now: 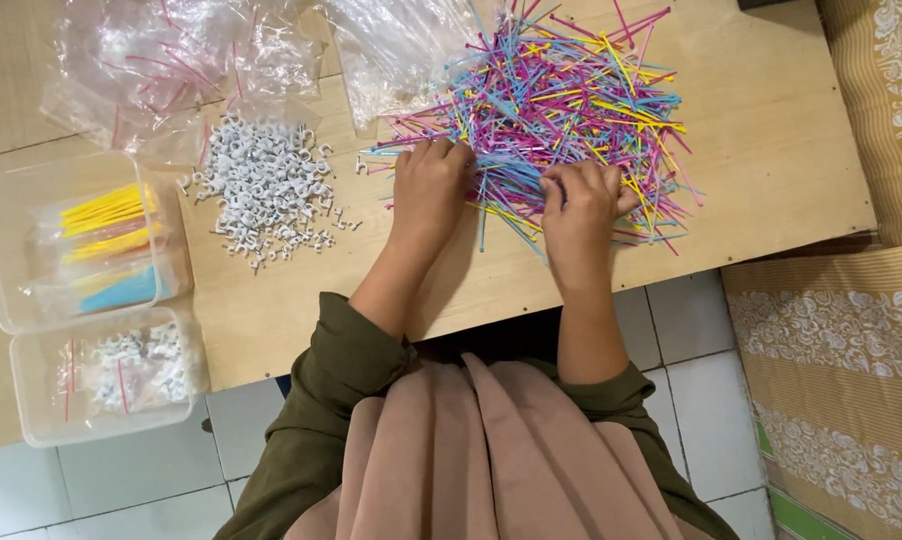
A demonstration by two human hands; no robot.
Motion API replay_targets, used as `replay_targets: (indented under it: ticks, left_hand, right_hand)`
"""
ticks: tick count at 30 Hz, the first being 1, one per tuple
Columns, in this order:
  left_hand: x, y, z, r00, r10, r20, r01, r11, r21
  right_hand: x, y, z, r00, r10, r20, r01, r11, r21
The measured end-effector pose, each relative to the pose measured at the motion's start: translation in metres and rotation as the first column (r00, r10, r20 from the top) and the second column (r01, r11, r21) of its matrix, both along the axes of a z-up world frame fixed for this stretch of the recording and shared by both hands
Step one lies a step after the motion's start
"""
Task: Sorting blue sticks from a multi-colored pile and placing them into small plastic bags.
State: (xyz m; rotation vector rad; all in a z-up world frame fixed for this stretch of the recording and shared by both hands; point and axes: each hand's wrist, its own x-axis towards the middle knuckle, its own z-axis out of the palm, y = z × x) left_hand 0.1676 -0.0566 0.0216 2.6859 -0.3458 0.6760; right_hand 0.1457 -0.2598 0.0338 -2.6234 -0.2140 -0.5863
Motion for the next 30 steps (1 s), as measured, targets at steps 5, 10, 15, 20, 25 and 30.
replay_targets:
  ticks: [5,10,15,20,25,30]
  left_hand:
    - [-0.001,0.014,0.001,0.999,0.042,-0.025,-0.044,0.997,-0.066]
    - [-0.005,0.019,0.01,0.994,0.065,-0.09,-0.075,0.99,-0.118]
    - [-0.013,0.012,0.019,0.99,0.07,-0.122,-0.089,0.984,-0.155]
    - [-0.042,-0.006,-0.002,0.974,0.01,-0.227,-0.015,1.0,-0.022]
    - [-0.077,-0.03,-0.007,0.949,-0.002,-0.315,0.004,1.0,0.005]
    - [-0.08,-0.029,-0.022,0.915,0.048,-0.4,-0.041,0.999,0.026]
  right_hand:
    - [0.001,0.002,0.019,1.0,0.029,0.009,-0.029,0.999,0.036]
    - [0.002,0.006,0.01,0.994,0.103,-0.035,-0.1,0.992,0.076]
    - [-0.009,0.006,0.018,0.99,0.109,-0.091,-0.107,0.994,0.026]
    - [-0.027,-0.001,0.017,0.992,0.104,-0.077,-0.097,0.991,0.09]
    - [-0.043,0.007,0.001,0.991,0.104,-0.083,-0.094,0.99,0.108]
    - [-0.05,0.02,-0.004,0.981,0.179,-0.081,-0.165,0.974,0.156]
